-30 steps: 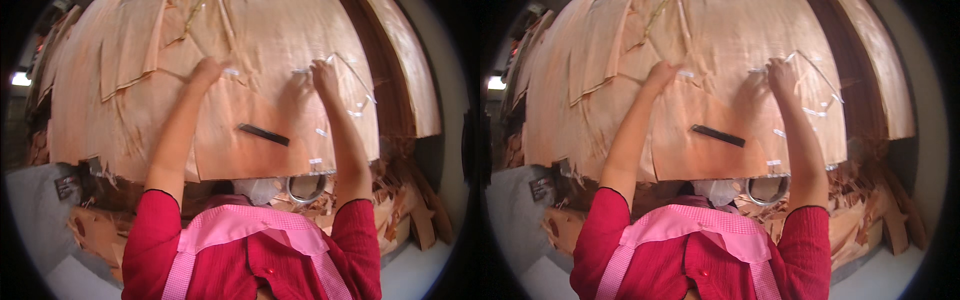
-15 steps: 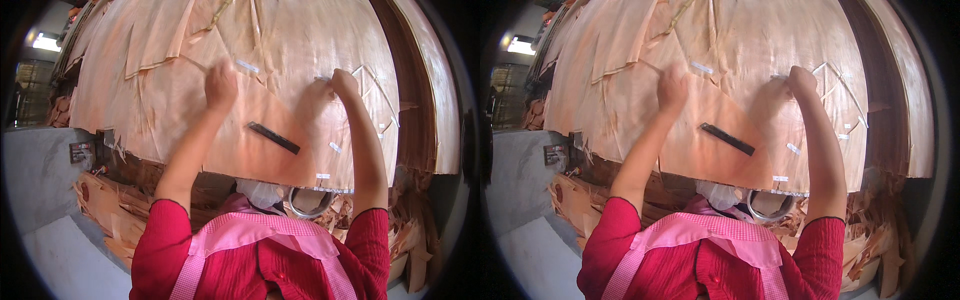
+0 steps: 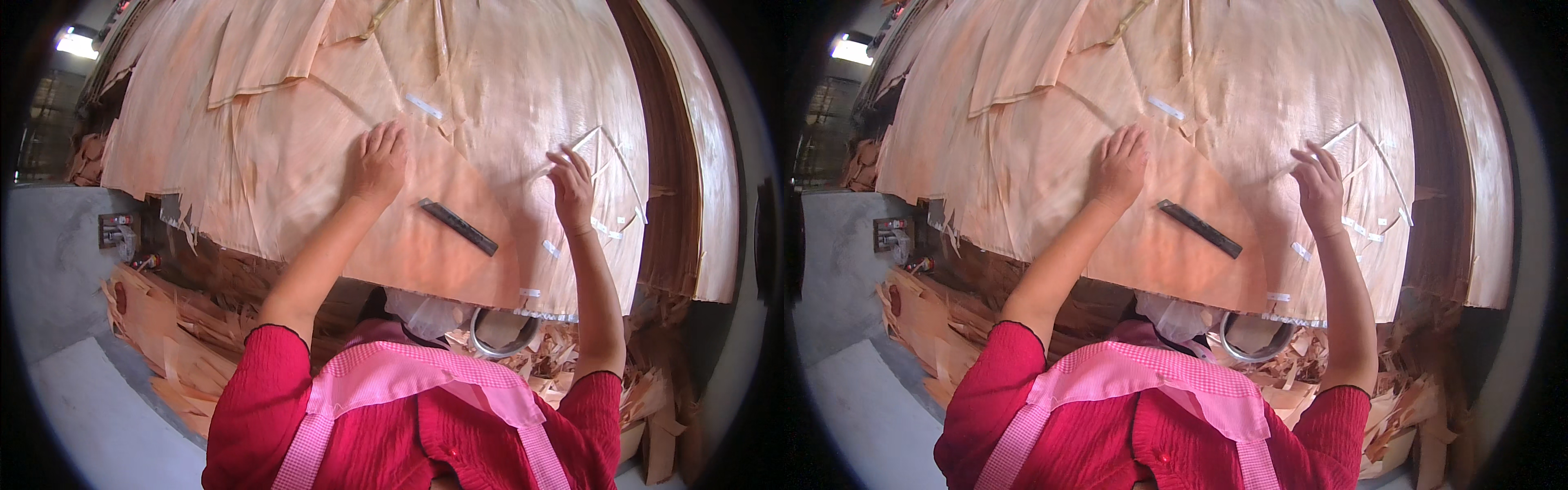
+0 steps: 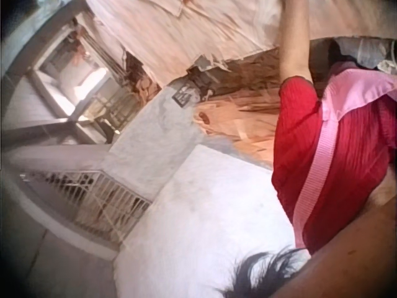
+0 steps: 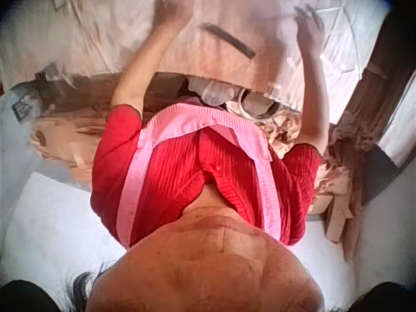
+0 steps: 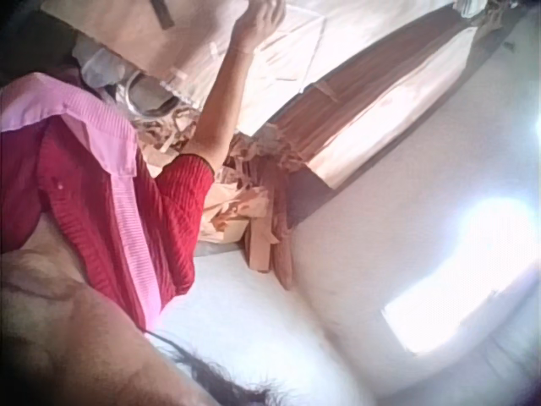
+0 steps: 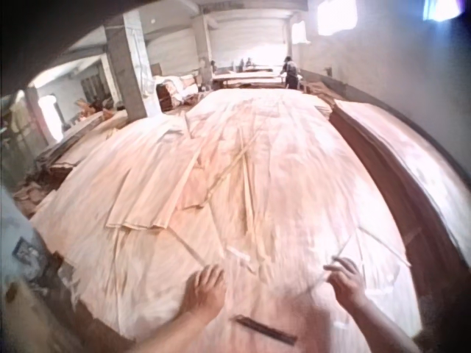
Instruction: The person prepares thin sheets of wood veneer by smoothing them with a tool, applying tape to the edges, and cutting them to size.
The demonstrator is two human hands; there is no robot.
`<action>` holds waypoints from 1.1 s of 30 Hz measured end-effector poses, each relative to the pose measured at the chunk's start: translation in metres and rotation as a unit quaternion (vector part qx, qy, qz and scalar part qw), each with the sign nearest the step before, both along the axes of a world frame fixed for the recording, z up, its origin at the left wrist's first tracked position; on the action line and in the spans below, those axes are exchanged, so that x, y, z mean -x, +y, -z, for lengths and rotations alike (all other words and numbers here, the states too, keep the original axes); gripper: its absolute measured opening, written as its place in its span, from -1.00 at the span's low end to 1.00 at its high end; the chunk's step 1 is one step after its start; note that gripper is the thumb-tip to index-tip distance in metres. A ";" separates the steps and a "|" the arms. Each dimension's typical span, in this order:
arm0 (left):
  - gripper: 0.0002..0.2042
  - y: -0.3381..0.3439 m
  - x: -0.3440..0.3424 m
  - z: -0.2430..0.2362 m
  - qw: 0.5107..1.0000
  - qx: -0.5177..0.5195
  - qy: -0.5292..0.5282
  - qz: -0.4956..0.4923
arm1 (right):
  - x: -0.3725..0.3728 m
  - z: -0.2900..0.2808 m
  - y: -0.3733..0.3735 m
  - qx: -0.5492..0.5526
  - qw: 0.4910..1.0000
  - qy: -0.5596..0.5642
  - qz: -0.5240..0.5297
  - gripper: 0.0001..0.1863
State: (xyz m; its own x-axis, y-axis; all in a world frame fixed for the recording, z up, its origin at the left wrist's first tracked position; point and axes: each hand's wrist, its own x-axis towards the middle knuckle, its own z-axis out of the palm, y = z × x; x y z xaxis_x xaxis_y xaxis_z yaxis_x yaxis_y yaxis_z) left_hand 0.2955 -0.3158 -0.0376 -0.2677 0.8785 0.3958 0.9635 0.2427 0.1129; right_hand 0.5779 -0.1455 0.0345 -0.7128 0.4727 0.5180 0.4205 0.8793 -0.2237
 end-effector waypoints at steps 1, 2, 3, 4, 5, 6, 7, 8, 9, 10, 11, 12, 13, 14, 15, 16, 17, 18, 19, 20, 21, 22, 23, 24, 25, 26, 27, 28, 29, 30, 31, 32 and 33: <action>-0.63 0.001 0.002 0.000 1.000 0.010 -0.002 0.005 | 0.011 -0.004 -0.001 0.031 0.999 0.030 -0.009 -0.91; -0.62 0.000 0.003 0.000 1.000 0.020 -0.004 0.008 | 0.027 -0.006 0.000 0.074 0.994 0.068 -0.047 -0.91; -0.62 0.000 0.005 -0.002 1.000 0.022 -0.008 0.011 | 0.048 -0.010 -0.004 0.127 0.989 0.065 -0.040 -0.91; -0.62 0.000 0.005 -0.004 1.000 0.024 -0.014 0.015 | 0.070 -0.015 -0.006 0.186 0.980 0.035 -0.056 -0.91; -0.62 0.000 0.005 -0.005 0.999 0.026 -0.020 0.019 | 0.092 -0.018 -0.006 0.283 0.957 0.003 -0.069 -0.89; -0.62 0.002 0.005 -0.003 0.999 0.023 -0.025 0.023 | 0.113 -0.014 -0.004 0.319 0.945 -0.013 -0.073 -0.88; -0.63 0.002 0.008 -0.001 0.999 0.023 -0.030 0.022 | 0.138 -0.016 -0.001 0.342 0.931 -0.076 -0.099 -0.86; -0.63 0.001 0.010 0.001 0.999 0.024 -0.035 0.020 | 0.162 -0.018 -0.001 0.386 0.908 -0.130 -0.096 -0.88; -0.63 0.005 0.009 -0.001 0.999 0.019 -0.042 0.027 | 0.175 0.001 0.010 0.494 0.852 -0.068 -0.159 -0.87; -0.63 0.005 0.008 -0.001 0.998 0.015 -0.050 0.029 | 0.190 0.000 0.012 0.521 0.836 -0.110 -0.135 -0.91; -0.62 0.007 0.007 -0.001 0.998 0.012 -0.057 0.032 | 0.201 -0.002 0.012 0.546 0.816 -0.152 -0.110 -0.94; -0.62 0.007 0.009 0.002 0.998 0.003 -0.044 0.033 | 0.212 0.002 0.016 0.516 0.830 -0.171 -0.122 -0.92; -0.62 0.007 0.010 0.005 0.999 -0.006 -0.031 0.035 | 0.220 0.006 0.020 0.486 0.843 -0.189 -0.133 -0.90; -0.62 0.008 0.011 0.008 0.999 -0.015 -0.019 0.038 | 0.225 0.009 0.022 0.454 0.855 -0.206 -0.144 -0.87; -0.63 0.008 0.012 0.007 0.999 -0.008 -0.017 0.038 | 0.231 0.005 0.021 0.462 0.849 -0.220 -0.136 -0.87; -0.63 0.008 0.013 0.006 0.999 -0.002 -0.016 0.040 | 0.237 -0.001 0.021 0.469 0.843 -0.234 -0.126 -0.87; -0.63 0.008 0.013 0.005 0.999 0.004 -0.015 0.042 | 0.241 -0.005 0.022 0.476 0.836 -0.247 -0.116 -0.87; -0.64 0.009 0.016 0.006 0.997 -0.022 -0.053 0.047 | 0.243 -0.006 0.022 0.481 0.832 -0.253 -0.112 -0.88; -0.66 0.011 0.018 0.008 0.993 -0.048 -0.090 0.052 | 0.244 -0.007 0.023 0.487 0.827 -0.258 -0.107 -0.89; -0.67 0.012 0.020 0.010 0.987 -0.075 -0.128 0.057 | 0.243 -0.008 0.025 0.493 0.823 -0.263 -0.101 -0.89; -0.69 0.015 0.022 0.005 0.979 -0.096 -0.173 0.052 | 0.242 -0.008 0.027 0.500 0.819 -0.267 -0.094 -0.89; -0.71 0.018 0.024 0.000 0.968 -0.116 -0.218 0.047 | 0.239 -0.007 0.029 0.508 0.816 -0.261 -0.094 -0.89; -0.73 0.021 0.025 -0.003 0.954 -0.136 -0.263 0.042 | 0.236 -0.006 0.030 0.516 0.812 -0.255 -0.093 -0.90; -0.74 0.023 0.026 -0.001 0.948 -0.157 -0.276 0.027 | 0.235 -0.006 0.030 0.523 0.810 -0.249 -0.094 -0.90; -0.75 0.027 0.028 0.003 0.941 -0.177 -0.288 0.012 | 0.235 -0.007 0.029 0.529 0.808 -0.243 -0.091 -0.90; -0.77 0.029 0.028 0.006 0.933 -0.197 -0.301 -0.003 | 0.234 -0.008 0.029 0.535 0.806 -0.238 -0.088 -0.90; -0.77 0.030 0.029 0.006 0.929 -0.197 -0.314 -0.006 | 0.233 -0.008 0.029 0.542 0.804 -0.231 -0.083 -0.90; -0.77 0.032 0.029 0.006 0.924 -0.198 -0.328 -0.009 | 0.232 -0.006 0.030 0.547 0.801 -0.230 -0.079 -0.90; -0.77 0.032 0.029 0.006 0.918 -0.199 -0.341 -0.012 | 0.231 -0.002 0.032 0.551 0.799 -0.228 -0.075 -0.90; -0.78 0.033 0.029 0.005 0.918 -0.194 -0.345 -0.014 | 0.231 -0.001 0.032 0.556 0.796 -0.227 -0.072 -0.89; -0.79 0.033 0.029 0.004 0.918 -0.188 -0.349 -0.016 | 0.230 -0.001 0.033 0.560 0.795 -0.221 -0.077 -0.89; -0.80 0.034 0.029 0.002 0.918 -0.183 -0.353 -0.018 | 0.231 -0.001 0.032 0.564 0.793 -0.216 -0.082 -0.89; -0.80 0.034 0.029 0.001 0.911 -0.190 -0.364 -0.027 | 0.231 -0.002 0.031 0.568 0.791 -0.212 -0.087 -0.89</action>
State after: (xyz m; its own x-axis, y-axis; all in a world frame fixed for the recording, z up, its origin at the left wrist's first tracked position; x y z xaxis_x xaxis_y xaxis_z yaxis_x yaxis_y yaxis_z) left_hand 0.2668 -0.2819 -0.0383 -0.6189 0.6931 0.3695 0.5879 0.0968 0.8031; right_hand 0.3467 -0.1147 0.0364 -0.8137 0.3382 -0.4727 0.5644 0.2655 -0.7816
